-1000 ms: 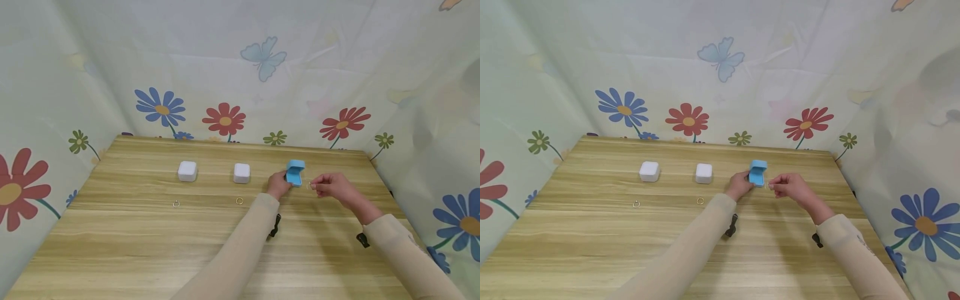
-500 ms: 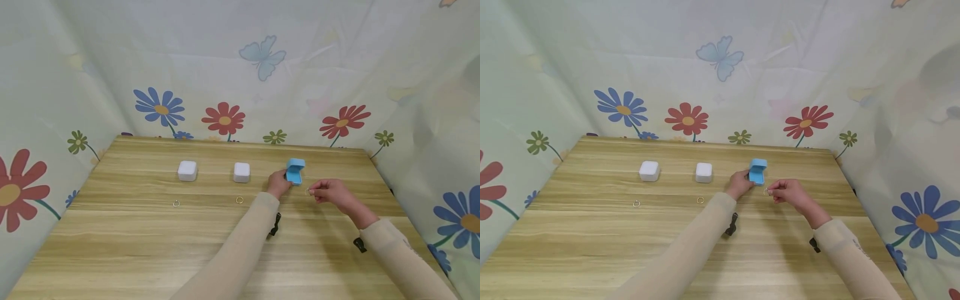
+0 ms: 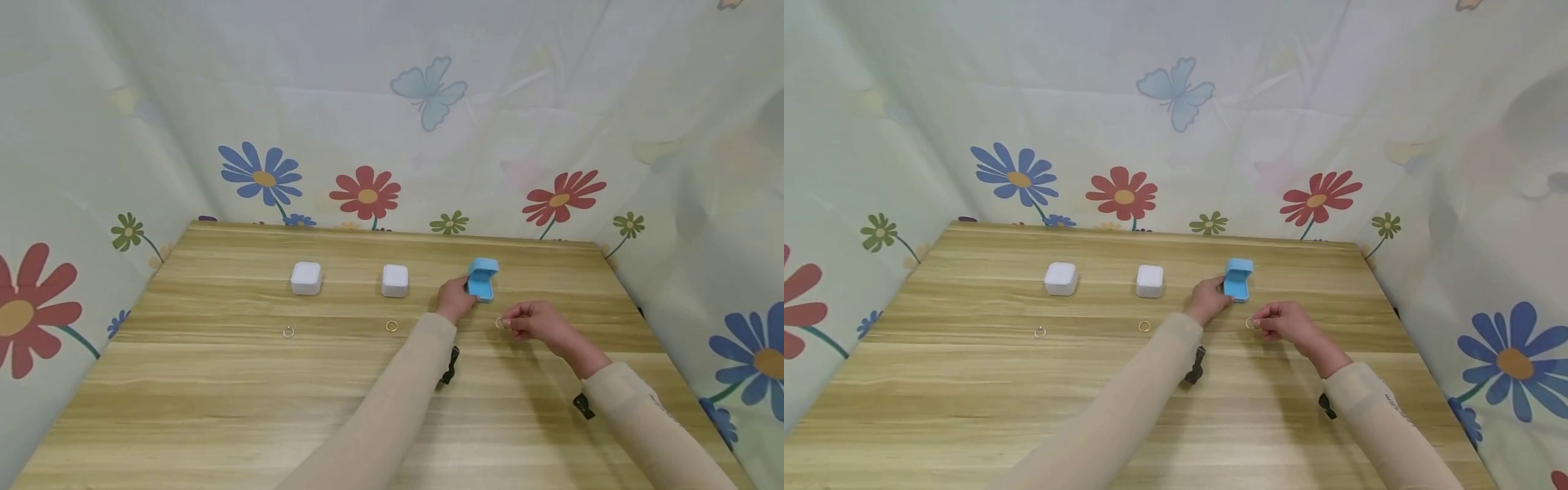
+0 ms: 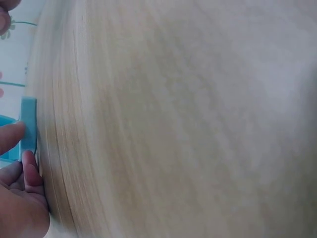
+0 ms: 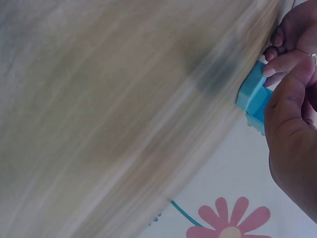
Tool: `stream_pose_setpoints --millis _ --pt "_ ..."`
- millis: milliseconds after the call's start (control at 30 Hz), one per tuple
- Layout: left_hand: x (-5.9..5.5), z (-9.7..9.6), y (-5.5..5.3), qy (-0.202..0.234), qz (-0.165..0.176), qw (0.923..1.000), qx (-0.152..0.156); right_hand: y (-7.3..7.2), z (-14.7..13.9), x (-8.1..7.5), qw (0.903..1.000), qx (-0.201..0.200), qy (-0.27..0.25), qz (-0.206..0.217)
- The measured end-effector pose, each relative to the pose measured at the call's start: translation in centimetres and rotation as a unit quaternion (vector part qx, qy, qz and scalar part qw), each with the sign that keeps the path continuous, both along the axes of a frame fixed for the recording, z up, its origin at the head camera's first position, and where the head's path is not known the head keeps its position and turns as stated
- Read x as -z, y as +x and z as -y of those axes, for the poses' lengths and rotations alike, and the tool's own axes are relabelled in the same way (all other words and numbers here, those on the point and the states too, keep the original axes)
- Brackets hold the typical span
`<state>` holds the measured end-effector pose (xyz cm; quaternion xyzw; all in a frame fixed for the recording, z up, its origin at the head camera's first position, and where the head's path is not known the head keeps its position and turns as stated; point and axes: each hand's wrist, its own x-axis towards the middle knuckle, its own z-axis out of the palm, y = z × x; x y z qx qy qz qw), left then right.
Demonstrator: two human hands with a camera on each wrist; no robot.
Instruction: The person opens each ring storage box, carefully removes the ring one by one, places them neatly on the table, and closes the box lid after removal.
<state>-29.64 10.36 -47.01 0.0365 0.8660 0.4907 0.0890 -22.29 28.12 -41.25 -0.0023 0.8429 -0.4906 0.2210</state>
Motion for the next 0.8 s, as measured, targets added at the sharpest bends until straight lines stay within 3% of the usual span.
stream_pose_setpoints --millis 133,800 --pt "-0.9 0.1 0.8 -0.011 -0.010 0.9999 -0.005 0.0 0.1 0.3 1.0000 0.003 -0.001 0.008" --pt "-0.9 0.1 0.6 -0.036 -0.018 0.9992 0.003 -1.0 0.7 1.8 0.9993 0.003 0.008 0.035"
